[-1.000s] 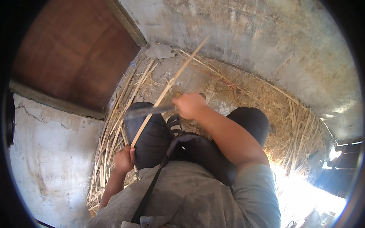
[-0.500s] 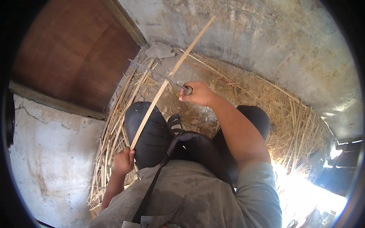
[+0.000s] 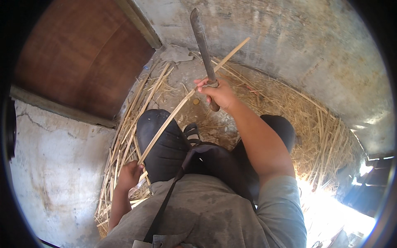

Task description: The person sits on the floor and uses a knife to shave a long, thin bamboo stick held in their left hand. They repeatedly scrape the blade along the stick's length to smooth or thin it, with shavings falling onto the floor.

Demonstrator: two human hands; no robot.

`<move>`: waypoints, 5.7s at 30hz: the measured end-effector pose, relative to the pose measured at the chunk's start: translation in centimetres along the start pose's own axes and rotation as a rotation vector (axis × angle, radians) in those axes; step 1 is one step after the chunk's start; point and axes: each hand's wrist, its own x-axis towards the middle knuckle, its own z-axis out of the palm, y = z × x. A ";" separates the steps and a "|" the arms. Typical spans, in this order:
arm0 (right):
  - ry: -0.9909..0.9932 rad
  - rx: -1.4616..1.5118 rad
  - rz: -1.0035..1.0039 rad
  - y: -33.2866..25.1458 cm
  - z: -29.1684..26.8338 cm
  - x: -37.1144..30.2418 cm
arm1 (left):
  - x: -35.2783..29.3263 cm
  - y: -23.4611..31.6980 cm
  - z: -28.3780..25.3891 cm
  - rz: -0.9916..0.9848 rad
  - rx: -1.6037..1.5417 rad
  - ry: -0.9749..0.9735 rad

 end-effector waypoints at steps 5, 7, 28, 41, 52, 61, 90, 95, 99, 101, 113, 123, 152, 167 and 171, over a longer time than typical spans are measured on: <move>-0.026 -0.085 -0.005 -0.2 0.7 -0.1 | 1.2 2.2 0.4 -0.184 -0.125 -0.024; -0.055 -0.154 0.005 0.1 1.0 -0.3 | 1.5 3.6 0.2 -0.189 -0.124 -0.003; -0.195 -1.498 -0.115 1.5 1.6 -1.1 | 3.0 4.1 2.2 -0.181 0.096 0.084; -0.254 -1.414 -0.150 1.5 1.5 -0.8 | 3.3 2.4 1.5 -0.127 -0.011 0.010; -0.230 -1.482 -0.020 1.5 1.3 -0.3 | 3.6 2.4 1.8 -0.116 0.012 0.027; -0.318 -1.543 -0.191 0.4 5.3 -2.6 | 3.3 2.3 2.0 -0.092 0.027 0.056; -0.294 -1.549 -0.238 1.0 4.8 -2.7 | 3.5 3.7 1.8 -0.139 0.087 0.036; -0.134 -1.512 -0.110 1.7 1.3 0.2 | 3.8 3.8 2.1 -0.164 0.098 0.072; -0.132 -1.472 -0.119 0.8 1.6 -0.6 | 3.5 3.1 2.0 -0.145 0.081 0.055; -0.191 -1.500 -0.123 0.3 2.9 -1.6 | 3.1 2.8 2.2 -0.149 0.053 0.039; -0.082 -1.487 -0.171 2.3 0.4 0.4 | 3.3 3.2 2.4 -0.134 0.084 0.053; -0.354 -1.566 -0.303 2.2 5.3 -2.2 | 3.5 3.5 2.0 -0.132 0.089 0.037; 0.362 -1.181 0.004 -0.3 -5.2 1.2 | 3.0 2.7 2.5 -0.139 0.059 0.065; 0.077 -1.325 0.113 0.6 -3.0 1.3 | 3.0 2.8 2.9 -0.154 0.037 0.129; 0.096 -1.315 -0.084 2.4 -3.9 0.7 | 3.5 3.3 2.4 -0.138 0.085 0.097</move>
